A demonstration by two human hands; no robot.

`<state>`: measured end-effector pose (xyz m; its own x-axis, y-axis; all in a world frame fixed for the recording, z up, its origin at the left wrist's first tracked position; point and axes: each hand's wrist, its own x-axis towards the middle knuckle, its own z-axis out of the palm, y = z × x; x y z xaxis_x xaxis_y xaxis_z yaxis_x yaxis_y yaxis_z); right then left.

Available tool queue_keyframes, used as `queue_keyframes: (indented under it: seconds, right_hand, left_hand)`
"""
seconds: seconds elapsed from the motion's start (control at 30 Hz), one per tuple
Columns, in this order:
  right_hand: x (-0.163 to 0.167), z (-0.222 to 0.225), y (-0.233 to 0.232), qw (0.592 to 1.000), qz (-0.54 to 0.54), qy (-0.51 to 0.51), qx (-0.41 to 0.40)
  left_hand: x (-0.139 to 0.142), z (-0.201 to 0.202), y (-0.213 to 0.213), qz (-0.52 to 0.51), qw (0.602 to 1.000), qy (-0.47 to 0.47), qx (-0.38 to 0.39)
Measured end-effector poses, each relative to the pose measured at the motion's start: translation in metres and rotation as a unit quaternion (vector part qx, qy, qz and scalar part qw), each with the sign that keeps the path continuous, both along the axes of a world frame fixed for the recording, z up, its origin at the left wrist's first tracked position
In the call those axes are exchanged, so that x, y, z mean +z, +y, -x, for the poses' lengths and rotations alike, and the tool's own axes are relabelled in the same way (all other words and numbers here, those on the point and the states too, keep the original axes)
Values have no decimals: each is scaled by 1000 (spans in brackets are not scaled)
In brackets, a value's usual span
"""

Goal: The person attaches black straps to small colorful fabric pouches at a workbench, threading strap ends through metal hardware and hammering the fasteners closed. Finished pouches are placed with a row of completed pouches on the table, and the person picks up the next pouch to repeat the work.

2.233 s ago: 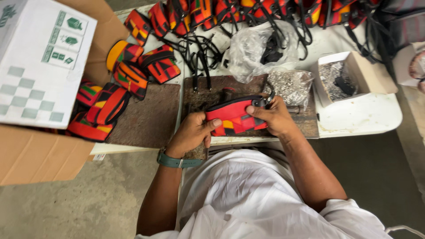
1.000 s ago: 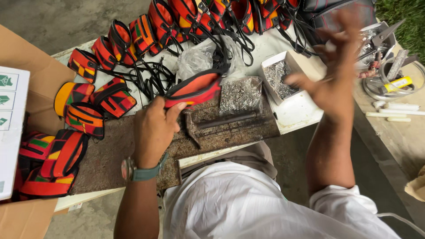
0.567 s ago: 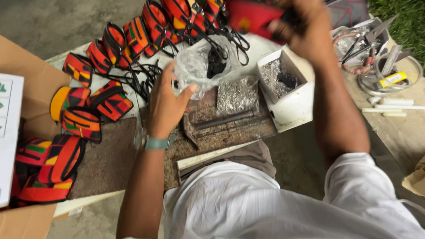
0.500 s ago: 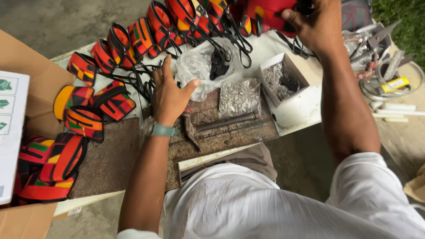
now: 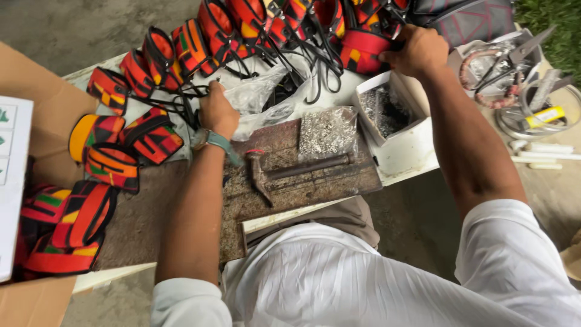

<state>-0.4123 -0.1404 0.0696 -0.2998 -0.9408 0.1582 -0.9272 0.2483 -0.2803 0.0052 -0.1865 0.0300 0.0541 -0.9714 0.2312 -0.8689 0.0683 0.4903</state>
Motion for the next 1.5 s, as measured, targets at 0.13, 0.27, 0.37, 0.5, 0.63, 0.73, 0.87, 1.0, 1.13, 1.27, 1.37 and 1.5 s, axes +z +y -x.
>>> queue_keyframes:
  seconds: [0.13, 0.27, 0.37, 0.5, 0.63, 0.73, 0.87, 1.0, 1.13, 1.27, 1.37, 1.5]
  right_hand:
    - [-2, -3, -5, 999, -7, 30, 21]
    - [9, -7, -8, 990, -2, 113, 85]
    - [23, -24, 1, 949, 121, 275, 99]
    - [23, -100, 2, 977, 122, -78, 159]
    - [-9, -199, -10, 960, -49, -152, 229]
    - [-37, -232, -10, 915, 2, -258, 310]
    - [-48, -223, -9, 957, -20, -162, 238]
    - [-45, -202, -6, 962, 90, -73, 248]
    - [-28, -198, 23, 928, 131, -114, 329]
    - [-17, -203, 76, 907, 132, -225, 330]
    - [-24, -217, 117, 907, 81, -288, 297]
    - [-38, -240, 143, 908, 70, -239, 336]
  left_hand:
    - [18, -45, 1, 17, 1000, -8, 4]
    - [27, -69, 5, 75, 997, 3, -29]
    - [25, -71, 8, 44, 995, 59, -61]
    - [10, -52, 11, -1, 957, 272, -101]
    - [-1, -26, 3, -161, 674, 718, -64]
    - [-6, -22, -3, -167, 491, 851, -82]
    - [-9, -37, -2, -227, 535, 812, -56]
    - [-8, -60, 6, -92, 817, 561, -98]
    - [-4, -102, 24, 33, 949, 306, -69]
    - [0, -171, 44, 43, 976, 202, 71]
    - [2, -202, 54, 66, 997, -44, 16]
    - [17, -200, 43, 1, 977, -212, -34]
